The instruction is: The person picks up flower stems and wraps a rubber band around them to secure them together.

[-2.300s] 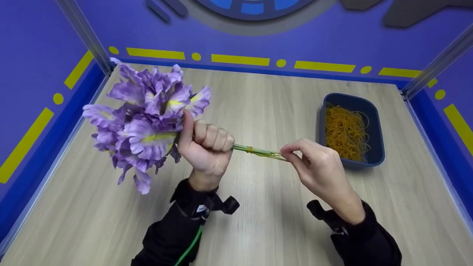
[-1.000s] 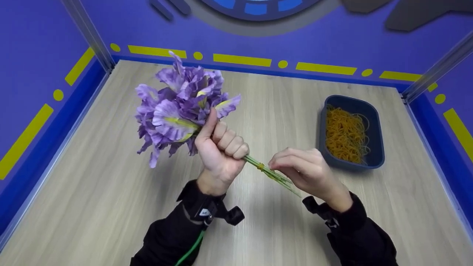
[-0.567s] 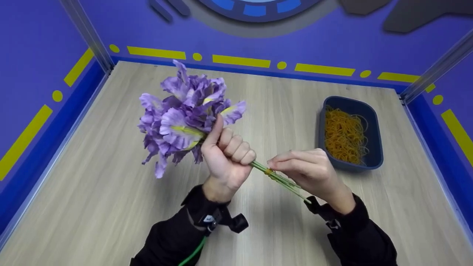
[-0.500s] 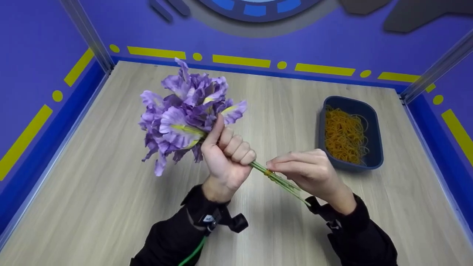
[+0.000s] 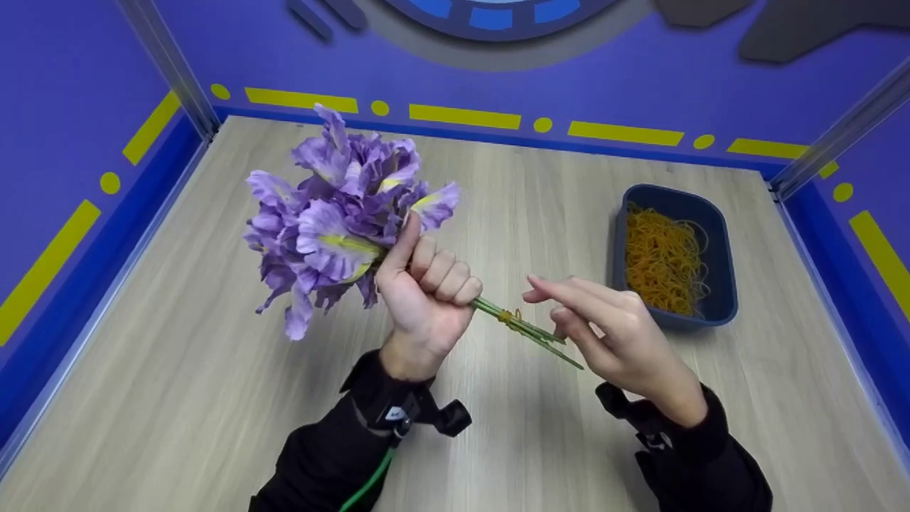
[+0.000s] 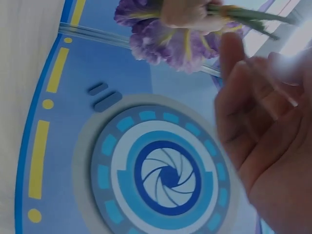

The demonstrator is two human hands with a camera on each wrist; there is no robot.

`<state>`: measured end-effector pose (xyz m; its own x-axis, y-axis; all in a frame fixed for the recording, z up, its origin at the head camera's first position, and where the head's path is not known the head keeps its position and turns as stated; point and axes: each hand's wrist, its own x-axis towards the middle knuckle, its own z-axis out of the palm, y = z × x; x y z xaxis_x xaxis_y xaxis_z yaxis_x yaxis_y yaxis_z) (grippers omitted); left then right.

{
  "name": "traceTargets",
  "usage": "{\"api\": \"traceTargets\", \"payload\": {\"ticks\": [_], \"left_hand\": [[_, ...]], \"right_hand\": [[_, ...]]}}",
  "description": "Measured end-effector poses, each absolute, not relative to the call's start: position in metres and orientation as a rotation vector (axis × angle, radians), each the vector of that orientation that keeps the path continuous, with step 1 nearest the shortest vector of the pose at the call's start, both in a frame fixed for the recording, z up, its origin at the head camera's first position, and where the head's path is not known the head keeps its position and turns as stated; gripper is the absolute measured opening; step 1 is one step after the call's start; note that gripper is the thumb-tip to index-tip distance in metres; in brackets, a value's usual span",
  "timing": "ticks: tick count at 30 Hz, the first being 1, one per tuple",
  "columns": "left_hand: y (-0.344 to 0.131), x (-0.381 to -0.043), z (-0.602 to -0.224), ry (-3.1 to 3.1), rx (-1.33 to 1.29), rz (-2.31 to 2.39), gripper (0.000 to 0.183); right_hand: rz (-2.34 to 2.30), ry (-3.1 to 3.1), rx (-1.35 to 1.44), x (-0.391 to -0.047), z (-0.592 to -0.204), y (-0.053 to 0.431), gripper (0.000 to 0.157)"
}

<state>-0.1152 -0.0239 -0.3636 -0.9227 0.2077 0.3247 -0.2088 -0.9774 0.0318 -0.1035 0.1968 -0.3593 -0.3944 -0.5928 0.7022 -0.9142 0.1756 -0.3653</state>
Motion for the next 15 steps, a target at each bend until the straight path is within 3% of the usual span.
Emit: {"api": "traceTargets", "payload": {"ticks": [3,9,15], "left_hand": [[-0.022,-0.114,-0.363,0.047,0.501,2.885,0.057],[-0.018,-0.113,-0.365,0.079,0.504,2.888,0.055],[-0.016,-0.113,-0.365,0.117,0.479,2.912,0.055]], "right_hand": [[1.035,-2.204,1.363,-0.093,-0.356,0.197,0.038],[0.917,-2.330,1.323,-0.079,-0.355,0.192,0.029],[0.810,-2.351,1.244,-0.076,-0.360,0.186,0.035]]}}
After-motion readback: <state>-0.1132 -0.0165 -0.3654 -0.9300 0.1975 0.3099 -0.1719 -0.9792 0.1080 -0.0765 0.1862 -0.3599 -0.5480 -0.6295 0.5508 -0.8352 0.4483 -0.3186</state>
